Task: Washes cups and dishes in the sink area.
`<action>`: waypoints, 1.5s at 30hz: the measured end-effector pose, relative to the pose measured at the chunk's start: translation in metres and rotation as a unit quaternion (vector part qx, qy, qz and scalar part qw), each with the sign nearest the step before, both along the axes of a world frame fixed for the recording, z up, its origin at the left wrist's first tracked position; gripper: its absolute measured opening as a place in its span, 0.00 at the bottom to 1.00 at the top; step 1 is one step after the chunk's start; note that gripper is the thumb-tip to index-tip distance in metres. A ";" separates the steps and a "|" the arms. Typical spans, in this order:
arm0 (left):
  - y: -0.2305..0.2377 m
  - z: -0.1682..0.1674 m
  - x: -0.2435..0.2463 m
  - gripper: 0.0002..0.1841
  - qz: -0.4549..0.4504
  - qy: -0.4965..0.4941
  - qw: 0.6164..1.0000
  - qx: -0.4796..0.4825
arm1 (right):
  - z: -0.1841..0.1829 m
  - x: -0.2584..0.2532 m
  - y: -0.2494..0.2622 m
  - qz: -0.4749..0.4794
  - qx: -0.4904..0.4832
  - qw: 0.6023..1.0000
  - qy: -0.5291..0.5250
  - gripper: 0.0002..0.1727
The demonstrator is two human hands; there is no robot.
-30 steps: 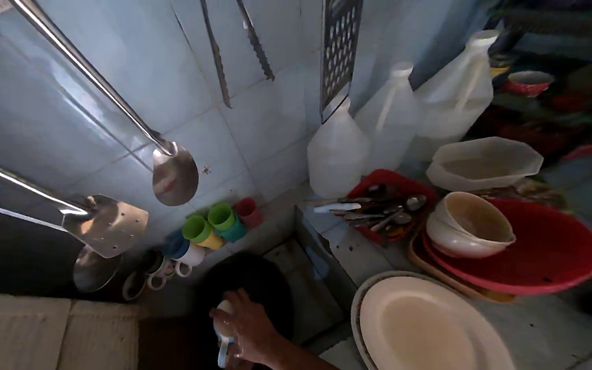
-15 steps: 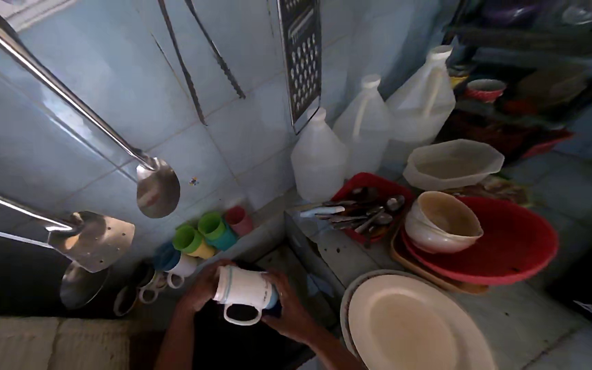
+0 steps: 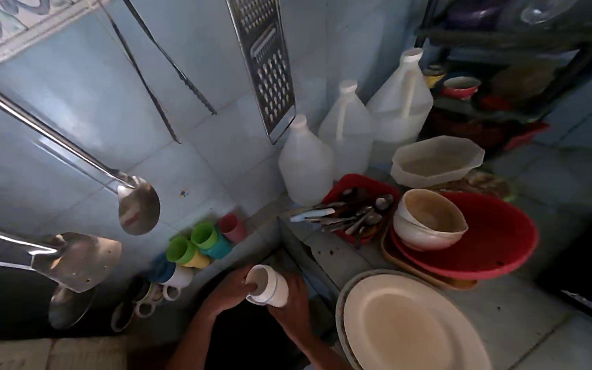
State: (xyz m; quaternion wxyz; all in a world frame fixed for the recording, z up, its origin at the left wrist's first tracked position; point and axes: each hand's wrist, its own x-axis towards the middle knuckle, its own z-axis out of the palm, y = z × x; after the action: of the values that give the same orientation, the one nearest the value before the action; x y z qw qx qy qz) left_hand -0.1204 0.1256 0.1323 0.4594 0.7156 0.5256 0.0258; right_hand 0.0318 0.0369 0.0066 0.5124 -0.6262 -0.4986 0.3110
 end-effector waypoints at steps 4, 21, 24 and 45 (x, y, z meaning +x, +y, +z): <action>0.023 0.019 0.030 0.26 -0.095 0.138 0.985 0.037 | -0.005 -0.002 0.002 -0.003 -0.012 0.999 0.038 0.54; 0.154 0.024 0.096 0.24 0.163 0.277 0.935 0.153 | -0.032 0.007 -0.021 0.170 -0.239 0.955 -0.036 0.40; 0.165 0.022 0.106 0.24 0.161 0.332 0.917 0.153 | -0.034 0.007 -0.021 0.170 -0.240 0.955 -0.041 0.39; 0.167 0.005 0.093 0.24 0.146 0.311 0.862 0.372 | -0.036 0.003 -0.019 0.181 -0.267 0.946 -0.043 0.39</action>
State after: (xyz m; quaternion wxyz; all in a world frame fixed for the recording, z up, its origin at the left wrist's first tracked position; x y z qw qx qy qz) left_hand -0.0271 0.2926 0.1369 -0.0373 0.7190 0.6912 0.0618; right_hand 0.0349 0.0183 -0.0297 0.2399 -0.6521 -0.5234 0.4932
